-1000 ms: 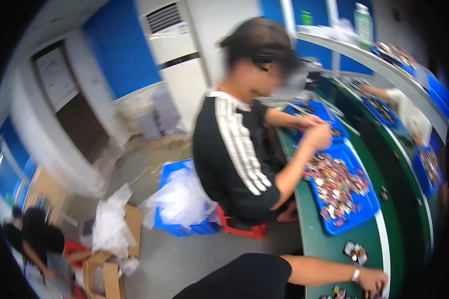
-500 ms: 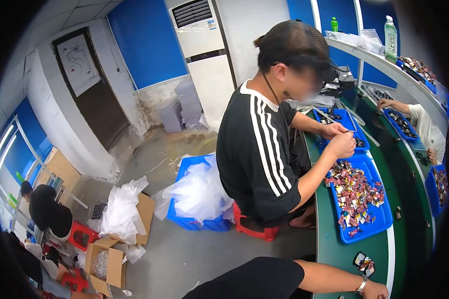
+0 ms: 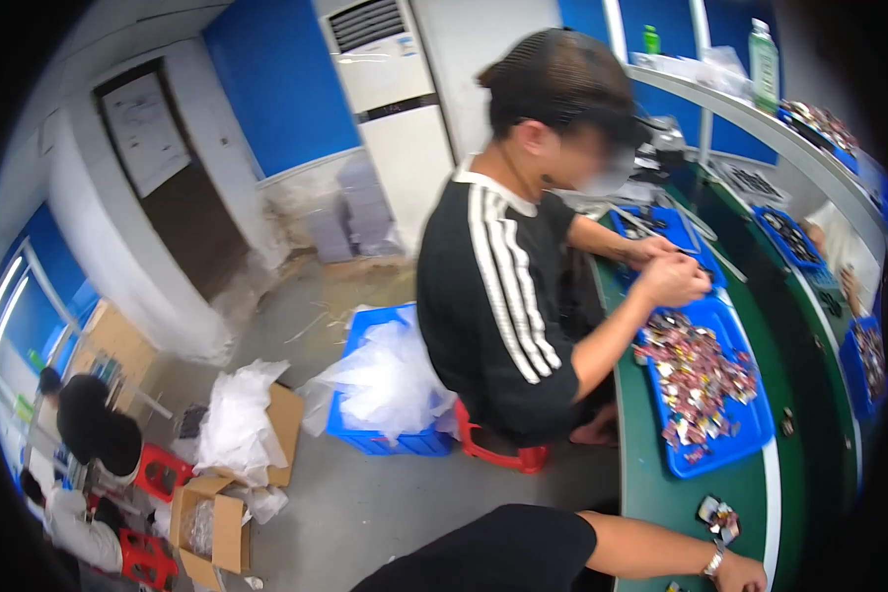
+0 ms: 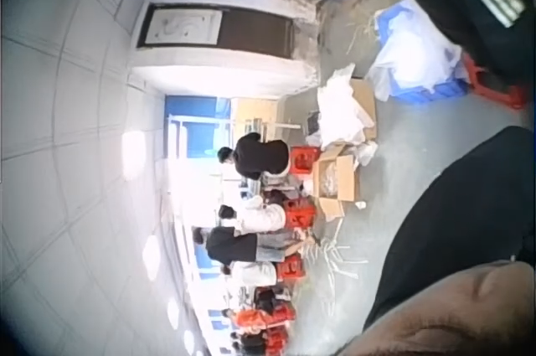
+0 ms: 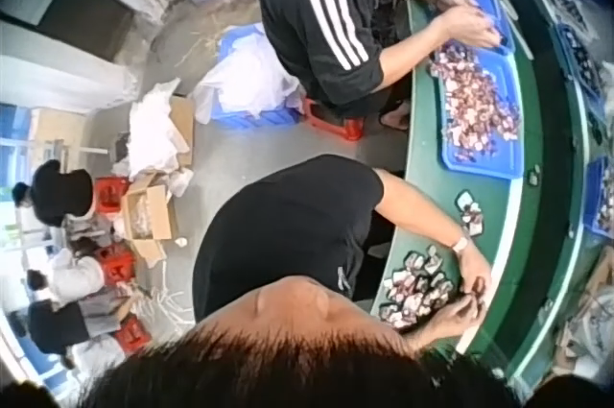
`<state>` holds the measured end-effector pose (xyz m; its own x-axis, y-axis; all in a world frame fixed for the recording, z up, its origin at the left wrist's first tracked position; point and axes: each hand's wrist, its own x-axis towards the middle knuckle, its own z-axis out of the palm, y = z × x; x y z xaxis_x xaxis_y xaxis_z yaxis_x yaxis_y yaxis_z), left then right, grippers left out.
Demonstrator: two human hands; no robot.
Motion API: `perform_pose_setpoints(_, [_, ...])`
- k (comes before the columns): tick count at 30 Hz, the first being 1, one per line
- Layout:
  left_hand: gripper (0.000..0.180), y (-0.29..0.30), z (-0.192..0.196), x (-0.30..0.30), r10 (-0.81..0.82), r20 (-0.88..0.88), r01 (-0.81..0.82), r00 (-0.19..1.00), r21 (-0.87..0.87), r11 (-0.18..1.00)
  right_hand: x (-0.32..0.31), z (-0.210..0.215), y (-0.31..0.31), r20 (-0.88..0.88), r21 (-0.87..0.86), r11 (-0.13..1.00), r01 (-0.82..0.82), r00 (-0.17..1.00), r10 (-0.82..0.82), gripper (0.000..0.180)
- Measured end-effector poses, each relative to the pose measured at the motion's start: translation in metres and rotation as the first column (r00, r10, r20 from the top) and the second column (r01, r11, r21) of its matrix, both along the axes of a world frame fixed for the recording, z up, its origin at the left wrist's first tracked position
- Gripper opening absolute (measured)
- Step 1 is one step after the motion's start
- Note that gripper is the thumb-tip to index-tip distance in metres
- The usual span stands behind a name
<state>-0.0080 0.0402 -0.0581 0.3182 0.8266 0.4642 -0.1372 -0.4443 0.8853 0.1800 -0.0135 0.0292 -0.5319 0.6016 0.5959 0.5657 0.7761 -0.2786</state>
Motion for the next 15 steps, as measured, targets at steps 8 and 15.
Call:
perform_pose_setpoints(8, [0.038,-0.038,0.041,-0.034,-0.218,0.329,0.362,0.919,-0.482,0.798,-0.029,-0.005,0.019,-0.165,-0.263,0.954,-0.141,0.981,0.100,0.014])
perform_pose_setpoints(15, [0.035,-0.027,0.059,-0.009,-0.200,0.159,0.254,0.967,-0.534,0.806,0.009,-0.008,0.022,-0.212,-0.330,0.936,-0.120,0.976,0.050,0.012])
